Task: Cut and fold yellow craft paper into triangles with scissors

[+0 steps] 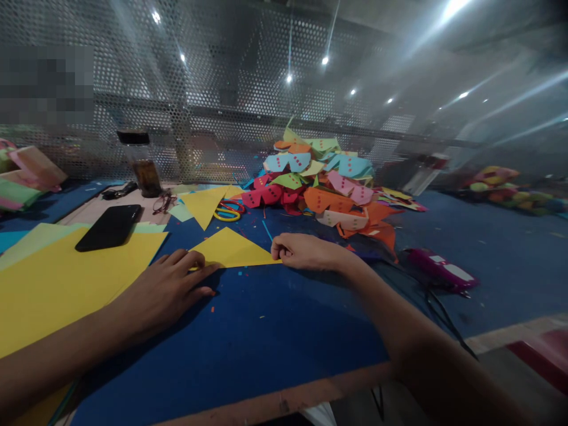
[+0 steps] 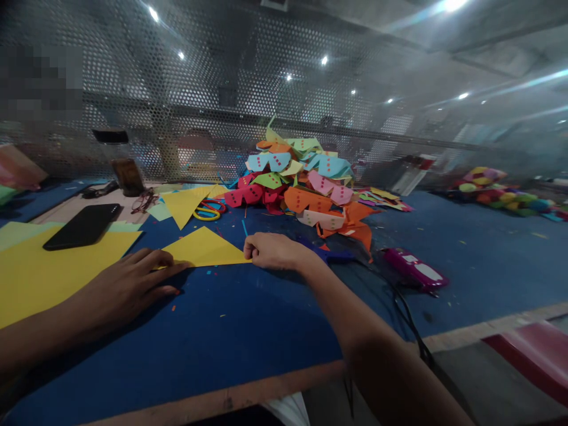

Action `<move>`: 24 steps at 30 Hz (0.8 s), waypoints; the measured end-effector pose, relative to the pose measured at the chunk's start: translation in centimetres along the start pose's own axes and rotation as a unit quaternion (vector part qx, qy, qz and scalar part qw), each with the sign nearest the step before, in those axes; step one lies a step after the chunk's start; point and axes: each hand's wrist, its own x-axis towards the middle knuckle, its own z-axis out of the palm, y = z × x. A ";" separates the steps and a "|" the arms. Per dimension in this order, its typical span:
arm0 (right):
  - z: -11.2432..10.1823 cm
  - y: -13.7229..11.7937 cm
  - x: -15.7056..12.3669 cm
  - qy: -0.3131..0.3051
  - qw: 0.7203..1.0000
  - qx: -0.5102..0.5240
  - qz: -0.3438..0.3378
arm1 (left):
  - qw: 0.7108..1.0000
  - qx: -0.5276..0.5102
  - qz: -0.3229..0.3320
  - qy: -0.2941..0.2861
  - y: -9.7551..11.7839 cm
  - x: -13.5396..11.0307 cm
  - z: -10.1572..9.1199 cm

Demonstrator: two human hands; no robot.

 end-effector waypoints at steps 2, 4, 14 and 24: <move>0.0 0.1 0.0 -0.004 1.000 -0.002 -0.001 | 1.000 0.000 0.001 -0.002 0.0 0.0 0.0; -0.1 0.2 0.0 -0.005 1.000 -0.004 -0.001 | 1.000 -0.001 0.002 -0.004 0.0 0.0 0.0; 0.0 -2.0 -0.3 0.125 0.992 -0.014 0.016 | 1.000 0.001 0.001 -0.006 0.0 0.1 -0.1; 4.0 -4.3 1.9 0.142 0.970 0.055 -0.189 | 1.000 0.004 0.005 -0.007 0.0 0.0 -0.1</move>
